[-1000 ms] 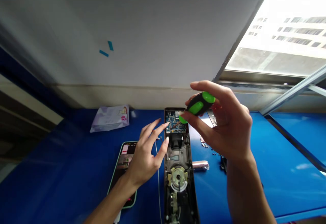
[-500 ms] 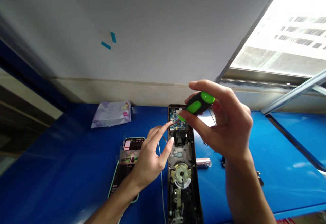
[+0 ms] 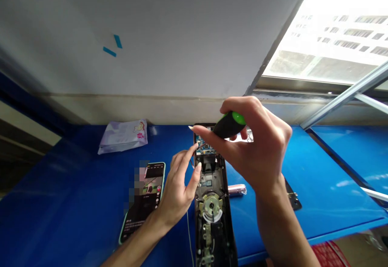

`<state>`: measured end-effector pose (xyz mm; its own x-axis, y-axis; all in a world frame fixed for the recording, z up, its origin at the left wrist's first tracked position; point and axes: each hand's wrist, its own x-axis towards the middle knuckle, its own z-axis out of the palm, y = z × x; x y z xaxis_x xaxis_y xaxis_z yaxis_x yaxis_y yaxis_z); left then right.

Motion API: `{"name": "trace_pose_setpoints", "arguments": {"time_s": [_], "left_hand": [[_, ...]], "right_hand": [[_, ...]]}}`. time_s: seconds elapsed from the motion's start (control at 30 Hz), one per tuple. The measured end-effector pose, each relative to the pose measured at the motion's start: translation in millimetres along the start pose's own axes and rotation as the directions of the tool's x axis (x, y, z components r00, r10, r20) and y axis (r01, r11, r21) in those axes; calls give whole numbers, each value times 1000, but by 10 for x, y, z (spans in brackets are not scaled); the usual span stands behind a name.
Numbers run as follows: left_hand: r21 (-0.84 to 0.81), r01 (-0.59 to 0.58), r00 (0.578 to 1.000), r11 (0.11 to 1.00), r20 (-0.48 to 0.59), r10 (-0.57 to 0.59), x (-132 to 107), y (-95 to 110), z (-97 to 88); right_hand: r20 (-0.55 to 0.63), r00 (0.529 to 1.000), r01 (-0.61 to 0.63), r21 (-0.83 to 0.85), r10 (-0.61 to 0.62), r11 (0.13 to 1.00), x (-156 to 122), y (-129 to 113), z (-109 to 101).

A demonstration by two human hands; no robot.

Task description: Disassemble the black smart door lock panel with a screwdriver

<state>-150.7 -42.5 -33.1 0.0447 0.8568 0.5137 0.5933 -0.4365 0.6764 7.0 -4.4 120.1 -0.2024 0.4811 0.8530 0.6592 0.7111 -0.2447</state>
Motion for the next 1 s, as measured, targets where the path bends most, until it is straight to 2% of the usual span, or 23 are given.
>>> {"name": "trace_pose_setpoints", "arguments": {"time_s": [0.1, 0.2, 0.3, 0.4, 0.5, 0.63, 0.73, 0.8, 0.9, 1.0], "left_hand": [[-3, 7, 1000, 1000, -3, -7, -8, 27, 14], [-18, 8, 1000, 1000, -3, -8, 1, 53, 13], [-41, -2, 1000, 999, -6, 2, 19, 72, 4], [-74, -6, 1000, 997, 7, 6, 33, 71, -1], [-87, 9, 1000, 996, 14, -7, 30, 53, 8], [-75, 34, 999, 997, 5, -34, 4, 23, 40], [-68, 41, 999, 997, -17, -42, -16, 2, 65], [-75, 37, 999, 997, -17, -38, -22, -7, 73], [-98, 34, 999, 995, -9, -35, -20, -9, 73], [-99, 43, 999, 994, -21, -45, -9, -6, 60]], "right_hand": [[-52, 997, -50, -15, 49, 999, -4, -73, 25], [-45, 999, -22, 76, 26, 997, 3, -108, 42], [87, 995, 26, 242, -48, 970, 14, -101, 11], [212, 971, 28, 349, -108, 937, 23, -80, -43], [226, 968, 32, 327, -111, 945, 28, -61, -60], [104, 994, 22, 194, -43, 981, 23, -52, -21], [27, 998, 46, 124, -50, 991, 15, -44, -20], [66, 995, 64, 170, -76, 983, 13, -29, -54], [186, 977, 45, 285, -101, 958, 16, 8, -119], [175, 981, 36, 265, -84, 964, 22, 47, -136]]}}
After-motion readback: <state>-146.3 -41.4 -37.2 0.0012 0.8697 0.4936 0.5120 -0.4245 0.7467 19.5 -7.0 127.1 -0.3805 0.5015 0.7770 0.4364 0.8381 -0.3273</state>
